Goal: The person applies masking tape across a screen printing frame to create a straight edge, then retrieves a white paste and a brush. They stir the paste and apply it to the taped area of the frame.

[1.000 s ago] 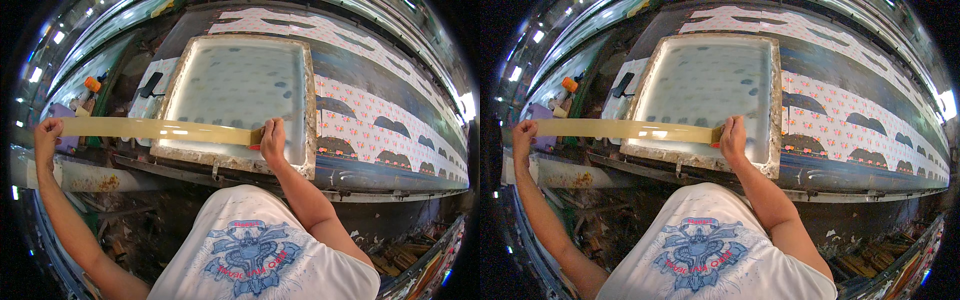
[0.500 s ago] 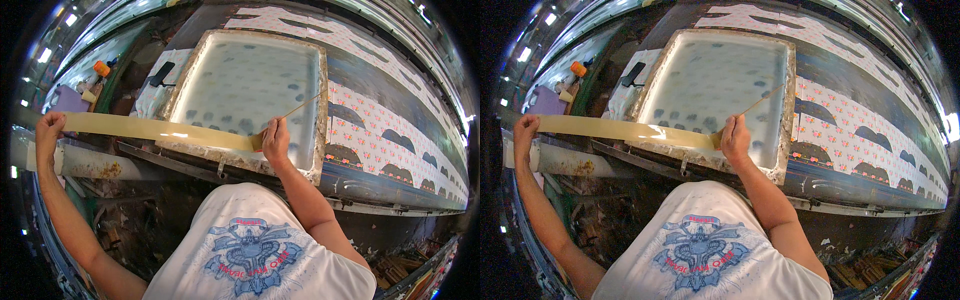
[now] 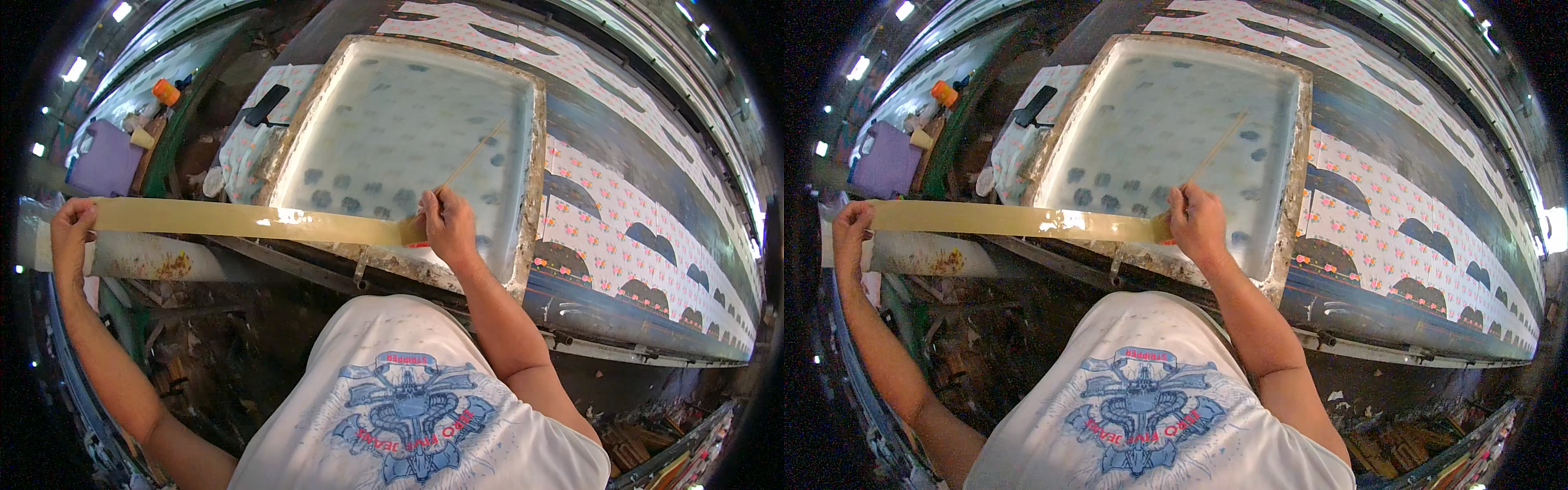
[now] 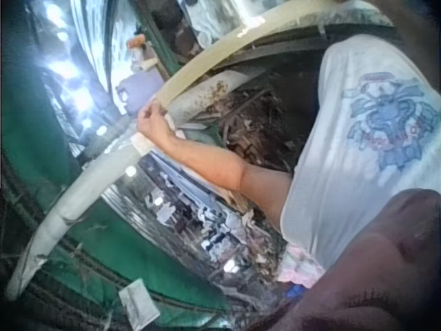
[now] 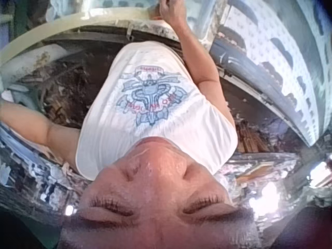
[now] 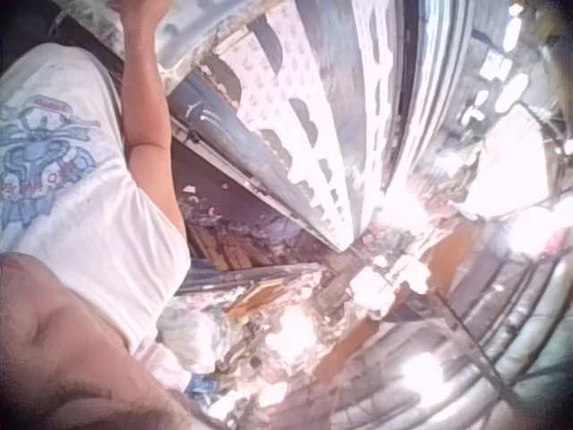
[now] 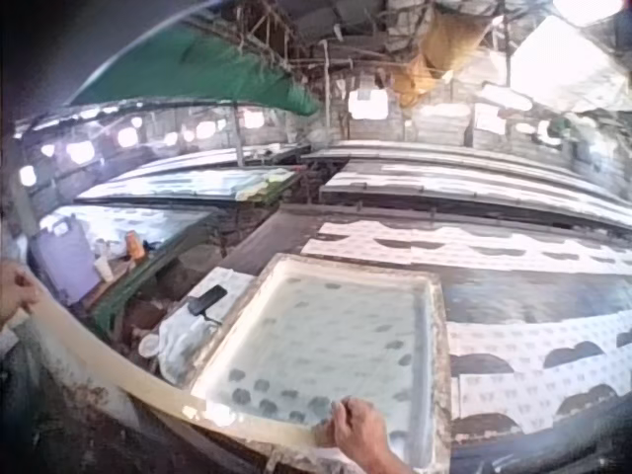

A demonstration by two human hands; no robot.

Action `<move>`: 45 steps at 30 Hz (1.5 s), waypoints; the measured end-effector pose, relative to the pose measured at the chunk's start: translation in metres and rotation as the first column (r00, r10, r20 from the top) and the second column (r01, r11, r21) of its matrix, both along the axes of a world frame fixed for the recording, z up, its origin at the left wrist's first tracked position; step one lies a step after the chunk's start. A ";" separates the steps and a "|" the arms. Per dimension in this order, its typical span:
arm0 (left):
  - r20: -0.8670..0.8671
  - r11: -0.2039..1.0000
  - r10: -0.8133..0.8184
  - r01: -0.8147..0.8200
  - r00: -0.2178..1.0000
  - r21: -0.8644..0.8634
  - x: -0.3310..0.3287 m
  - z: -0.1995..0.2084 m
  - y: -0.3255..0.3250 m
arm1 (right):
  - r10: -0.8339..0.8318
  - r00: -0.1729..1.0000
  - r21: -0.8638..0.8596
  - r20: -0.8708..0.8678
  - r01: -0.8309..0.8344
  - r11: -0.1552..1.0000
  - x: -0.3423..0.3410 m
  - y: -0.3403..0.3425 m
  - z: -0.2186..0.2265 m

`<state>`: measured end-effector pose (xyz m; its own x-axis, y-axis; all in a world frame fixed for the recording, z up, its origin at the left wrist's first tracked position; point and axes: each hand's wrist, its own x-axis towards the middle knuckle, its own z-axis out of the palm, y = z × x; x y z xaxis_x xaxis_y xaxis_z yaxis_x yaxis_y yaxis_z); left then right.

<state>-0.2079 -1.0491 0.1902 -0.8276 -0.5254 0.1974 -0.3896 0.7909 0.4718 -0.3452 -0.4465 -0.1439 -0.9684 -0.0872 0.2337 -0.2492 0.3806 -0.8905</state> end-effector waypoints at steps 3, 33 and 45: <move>0.007 0.999 0.034 -0.034 0.999 -0.012 0.013 0.000 0.002 | 0.103 0.993 -0.059 0.049 -0.100 0.993 0.001 -0.014 0.002; 0.012 1.000 0.019 -0.019 1.000 0.007 0.064 0.006 0.014 | 0.168 0.969 0.023 0.180 -0.175 0.984 -0.026 -0.014 -0.015; -0.008 0.991 0.066 -0.065 0.998 0.113 0.064 -0.010 0.012 | 0.070 0.995 0.089 0.070 -0.076 0.993 -0.023 -0.020 -0.019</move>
<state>-0.1442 -1.0372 0.1798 -0.7884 -0.5981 0.1439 -0.4328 0.7055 0.5613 -0.3685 -0.4664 -0.1632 -0.9716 -0.1767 0.1571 -0.2212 0.4442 -0.8682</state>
